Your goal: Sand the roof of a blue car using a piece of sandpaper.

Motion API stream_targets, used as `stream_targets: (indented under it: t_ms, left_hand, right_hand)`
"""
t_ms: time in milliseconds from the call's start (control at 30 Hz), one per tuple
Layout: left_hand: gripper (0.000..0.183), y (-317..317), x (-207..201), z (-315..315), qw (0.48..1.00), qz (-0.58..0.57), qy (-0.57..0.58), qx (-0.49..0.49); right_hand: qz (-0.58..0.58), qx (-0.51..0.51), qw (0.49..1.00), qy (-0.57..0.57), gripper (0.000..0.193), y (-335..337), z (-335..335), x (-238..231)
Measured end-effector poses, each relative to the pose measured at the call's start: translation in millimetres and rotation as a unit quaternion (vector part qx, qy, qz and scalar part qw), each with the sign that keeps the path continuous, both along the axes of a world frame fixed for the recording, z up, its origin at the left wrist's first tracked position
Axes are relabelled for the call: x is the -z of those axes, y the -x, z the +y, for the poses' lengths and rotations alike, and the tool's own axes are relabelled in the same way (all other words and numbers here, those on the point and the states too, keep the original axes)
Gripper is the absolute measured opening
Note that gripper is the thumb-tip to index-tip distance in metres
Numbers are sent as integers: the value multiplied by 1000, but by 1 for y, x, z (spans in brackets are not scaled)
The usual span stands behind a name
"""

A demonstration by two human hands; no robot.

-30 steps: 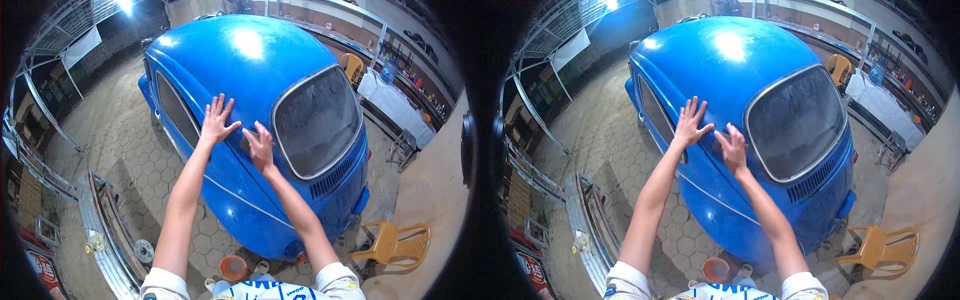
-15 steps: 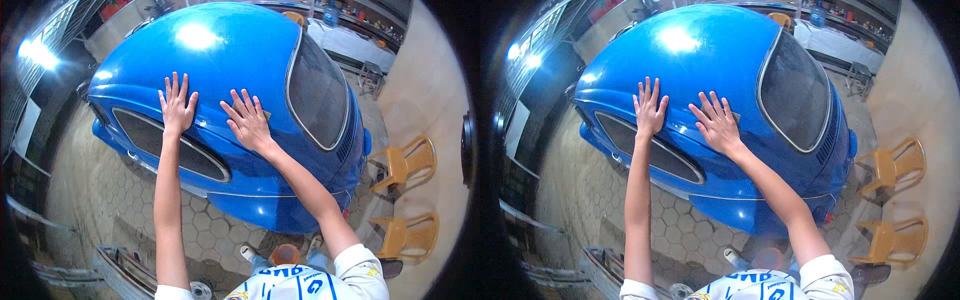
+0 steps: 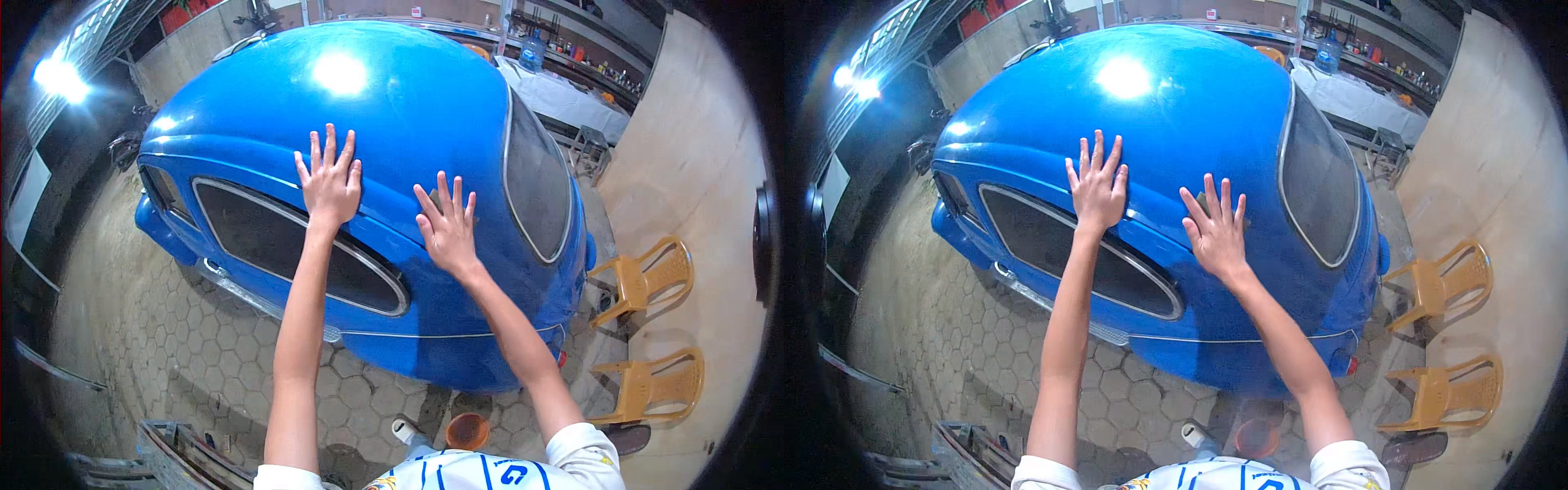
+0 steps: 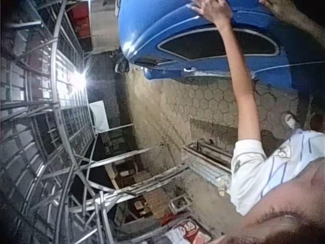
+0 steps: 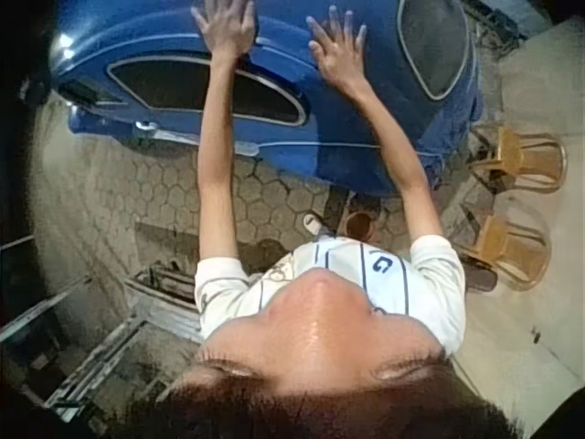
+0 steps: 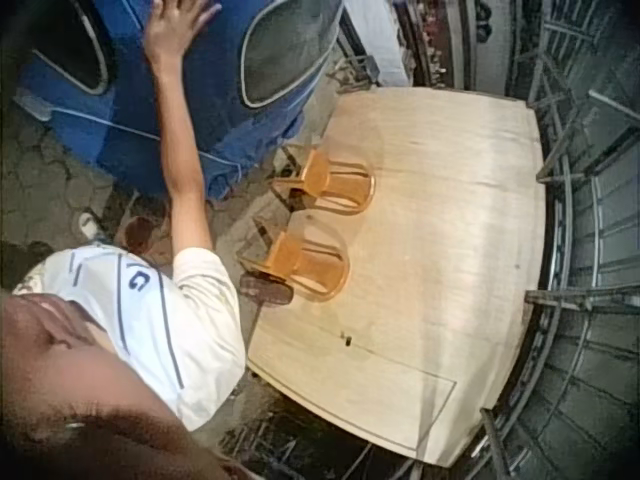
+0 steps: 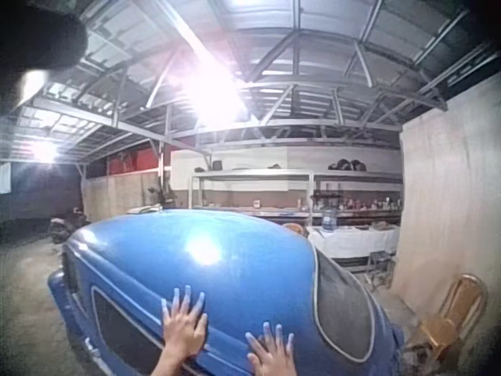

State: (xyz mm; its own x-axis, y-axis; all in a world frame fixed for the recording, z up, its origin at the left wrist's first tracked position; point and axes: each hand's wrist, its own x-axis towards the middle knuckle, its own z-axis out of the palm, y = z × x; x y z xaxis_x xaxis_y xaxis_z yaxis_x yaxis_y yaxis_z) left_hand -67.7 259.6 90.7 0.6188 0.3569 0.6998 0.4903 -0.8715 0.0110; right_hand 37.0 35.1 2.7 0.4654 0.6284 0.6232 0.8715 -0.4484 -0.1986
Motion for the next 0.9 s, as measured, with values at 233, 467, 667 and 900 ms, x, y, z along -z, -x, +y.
stream_targets:
  t_ms: [233, 467, 667, 900]
  left_hand:
    - [57, -9, -8, -7, 1000, -16, 1, 18]
    - [59, -29, 1, -16, 999, 9, 44, -3]
    - [62, -5, -8, -3, 999, -2, 31, -25]
    - [61, -21, -3, -16, 999, 26, 21, -35]
  right_hand:
    - [67, 87, 994, -22, 63, -81, 117, -127]
    - [56, 80, 993, -67, 69, -102, 102, -106]
    - [-82, -92, 992, -34, 62, -10, 31, -38]
    - [108, 60, 991, -53, 66, -159, 67, -119]
